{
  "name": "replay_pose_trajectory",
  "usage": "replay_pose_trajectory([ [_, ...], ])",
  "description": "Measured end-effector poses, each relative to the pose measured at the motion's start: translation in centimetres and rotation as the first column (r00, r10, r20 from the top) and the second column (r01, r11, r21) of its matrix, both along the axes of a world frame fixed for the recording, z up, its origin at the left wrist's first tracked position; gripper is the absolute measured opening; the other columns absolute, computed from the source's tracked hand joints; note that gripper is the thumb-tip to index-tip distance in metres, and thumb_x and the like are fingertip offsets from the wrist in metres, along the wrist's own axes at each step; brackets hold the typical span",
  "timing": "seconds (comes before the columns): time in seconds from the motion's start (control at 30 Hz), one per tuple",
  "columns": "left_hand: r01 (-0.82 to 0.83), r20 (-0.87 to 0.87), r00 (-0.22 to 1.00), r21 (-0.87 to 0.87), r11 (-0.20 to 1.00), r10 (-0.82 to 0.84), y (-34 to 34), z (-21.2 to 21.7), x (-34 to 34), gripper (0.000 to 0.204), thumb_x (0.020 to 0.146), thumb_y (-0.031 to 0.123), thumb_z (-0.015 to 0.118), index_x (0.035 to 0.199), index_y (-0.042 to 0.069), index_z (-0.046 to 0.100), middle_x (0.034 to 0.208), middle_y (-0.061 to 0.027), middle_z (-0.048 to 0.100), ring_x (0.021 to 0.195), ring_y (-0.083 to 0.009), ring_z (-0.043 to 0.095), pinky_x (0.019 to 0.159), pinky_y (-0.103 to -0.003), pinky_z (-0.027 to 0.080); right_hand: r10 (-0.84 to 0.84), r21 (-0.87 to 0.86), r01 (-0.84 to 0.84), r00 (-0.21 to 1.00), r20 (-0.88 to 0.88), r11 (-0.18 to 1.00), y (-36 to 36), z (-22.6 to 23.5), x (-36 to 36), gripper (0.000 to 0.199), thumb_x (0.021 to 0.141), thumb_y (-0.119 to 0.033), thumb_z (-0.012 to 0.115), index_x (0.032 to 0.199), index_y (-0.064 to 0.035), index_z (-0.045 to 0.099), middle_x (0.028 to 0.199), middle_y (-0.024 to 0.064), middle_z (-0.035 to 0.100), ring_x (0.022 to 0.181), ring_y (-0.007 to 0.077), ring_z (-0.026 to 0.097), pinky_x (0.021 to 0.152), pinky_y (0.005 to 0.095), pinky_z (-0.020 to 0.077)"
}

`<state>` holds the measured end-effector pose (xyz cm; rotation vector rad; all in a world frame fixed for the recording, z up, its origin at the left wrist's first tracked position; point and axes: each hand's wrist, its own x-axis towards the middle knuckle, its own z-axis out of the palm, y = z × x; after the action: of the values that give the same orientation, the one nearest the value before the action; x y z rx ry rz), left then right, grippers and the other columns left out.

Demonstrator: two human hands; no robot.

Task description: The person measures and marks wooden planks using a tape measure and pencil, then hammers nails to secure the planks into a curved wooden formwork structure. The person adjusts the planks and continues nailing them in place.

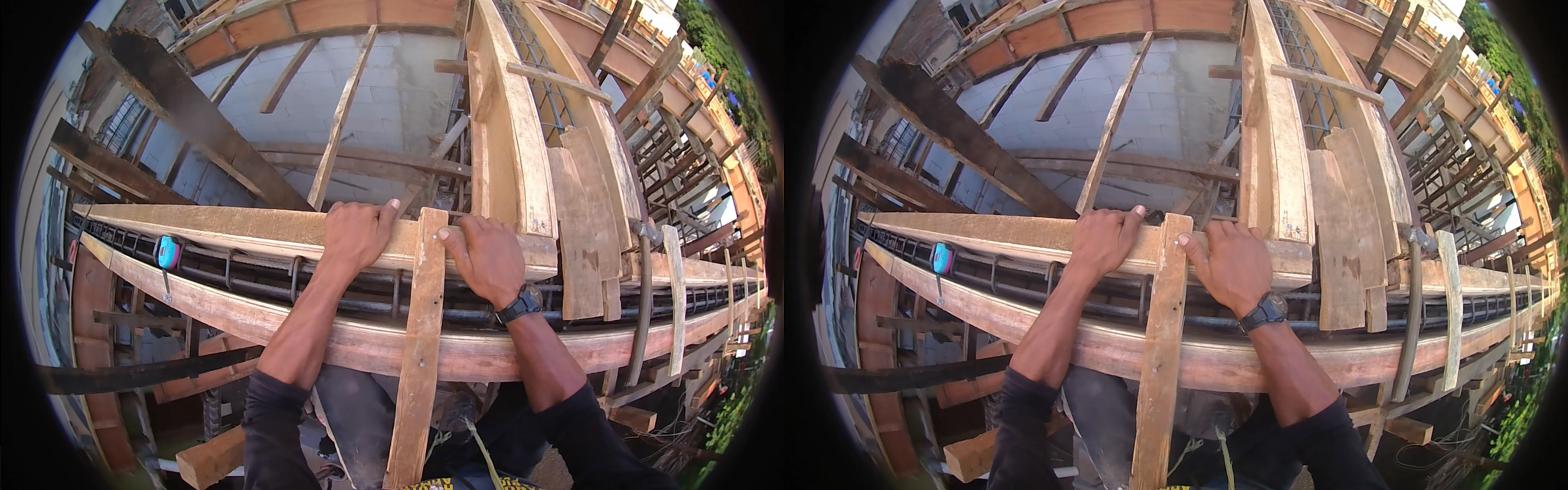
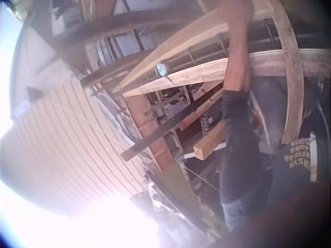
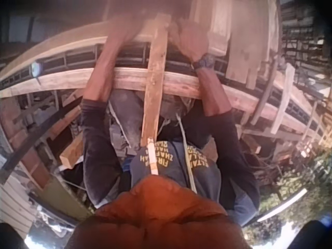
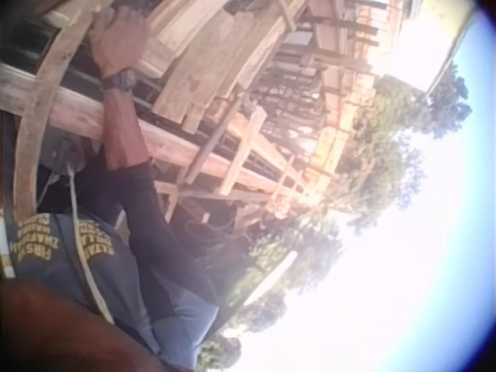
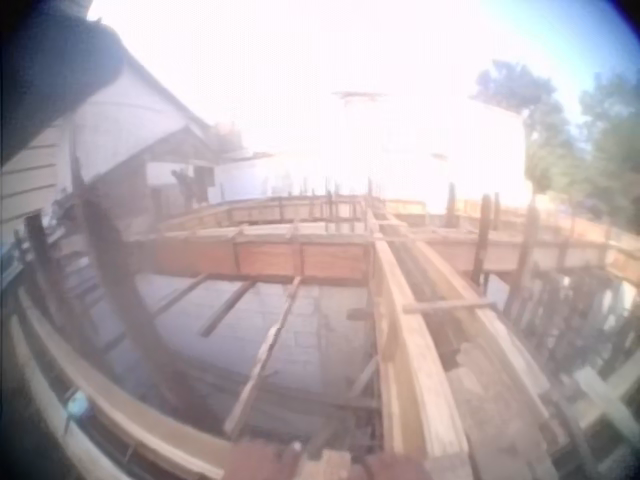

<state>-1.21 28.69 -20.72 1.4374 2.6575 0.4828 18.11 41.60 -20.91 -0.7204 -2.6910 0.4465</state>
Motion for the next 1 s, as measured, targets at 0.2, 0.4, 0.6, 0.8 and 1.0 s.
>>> replay_pose_trajectory([
  [0.2, 0.007, 0.021, 1.0, 0.007, 1.0, -0.007, 0.0, -0.1, -0.3, 0.068, 0.107, 0.049, 0.038, 0.084, -0.002, 0.076, 0.081, -0.0264, 0.071, 0.084, -0.0457, 0.068, 0.085, -0.053, 0.051, 0.011, -0.02, -0.011, 1.0, 0.017, 1.0, 0.4, -0.8, 0.6, 0.06, 0.104, -0.056, 0.047, 0.099, -0.0002, 0.067, 0.091, 0.0176, 0.068, 0.093, 0.0361, 0.063, 0.086, 0.0458, 0.0471],
  [0.4, -0.007, 0.034, 0.999, -0.058, 0.998, 0.009, 0.2, 0.6, -0.1, 0.071, 0.108, 0.053, 0.036, 0.084, -0.002, 0.076, 0.082, -0.0264, 0.071, 0.087, -0.0473, 0.067, 0.085, -0.054, 0.051, 0.065, -0.115, -0.073, 0.996, -0.068, 0.991, 0.8, 0.2, 0.4, 0.059, 0.104, -0.055, 0.049, 0.107, 0.0017, 0.067, 0.094, 0.0182, 0.068, 0.097, 0.0372, 0.063, 0.087, 0.0464, 0.0472],
  [0.6, -0.021, 0.04, 0.999, -0.1, 0.995, 0.025, 0.3, 0.9, 0.0, 0.073, 0.108, 0.054, 0.034, 0.086, 0.0, 0.076, 0.083, -0.0268, 0.071, 0.088, -0.0483, 0.067, 0.087, -0.055, 0.05, -0.113, -0.35, -0.02, 0.927, -0.357, 0.937, 0.3, 4.4, 5.5, 0.045, 0.105, -0.039, 0.057, 0.122, 0.0021, 0.064, 0.115, 0.0226, 0.068, 0.109, 0.0385, 0.064, 0.098, 0.0446, 0.0465],
  [0.8, -0.01, 0.002, 1.0, -0.057, 0.998, 0.01, -0.1, 0.1, -0.3, 0.073, 0.109, 0.053, 0.033, 0.085, -0.001, 0.077, 0.083, -0.0271, 0.07, 0.088, -0.0481, 0.066, 0.088, -0.055, 0.049, -0.306, -0.223, 0.236, 0.878, -0.368, 0.946, 2.2, 7.3, 15.8, 0.038, 0.108, -0.03, 0.054, 0.125, 0.0023, 0.062, 0.118, 0.0169, 0.068, 0.114, 0.0278, 0.063, 0.1, 0.0386, 0.0467],
  [1.0, 0.022, -0.006, 1.0, -0.057, 0.998, -0.022, 0.3, -0.4, -0.7, 0.069, 0.11, 0.047, 0.034, 0.084, -0.002, 0.075, 0.083, -0.0267, 0.07, 0.086, -0.0476, 0.067, 0.086, -0.054, 0.05, -0.635, -0.002, 0.668, 0.706, -0.314, 0.744, 5.3, 7.1, 25.9, 0.021, 0.109, -0.016, 0.051, 0.114, 0.0021, 0.059, 0.106, 0.0172, 0.061, 0.099, 0.0322, 0.059, 0.089, 0.0418, 0.0463],
])
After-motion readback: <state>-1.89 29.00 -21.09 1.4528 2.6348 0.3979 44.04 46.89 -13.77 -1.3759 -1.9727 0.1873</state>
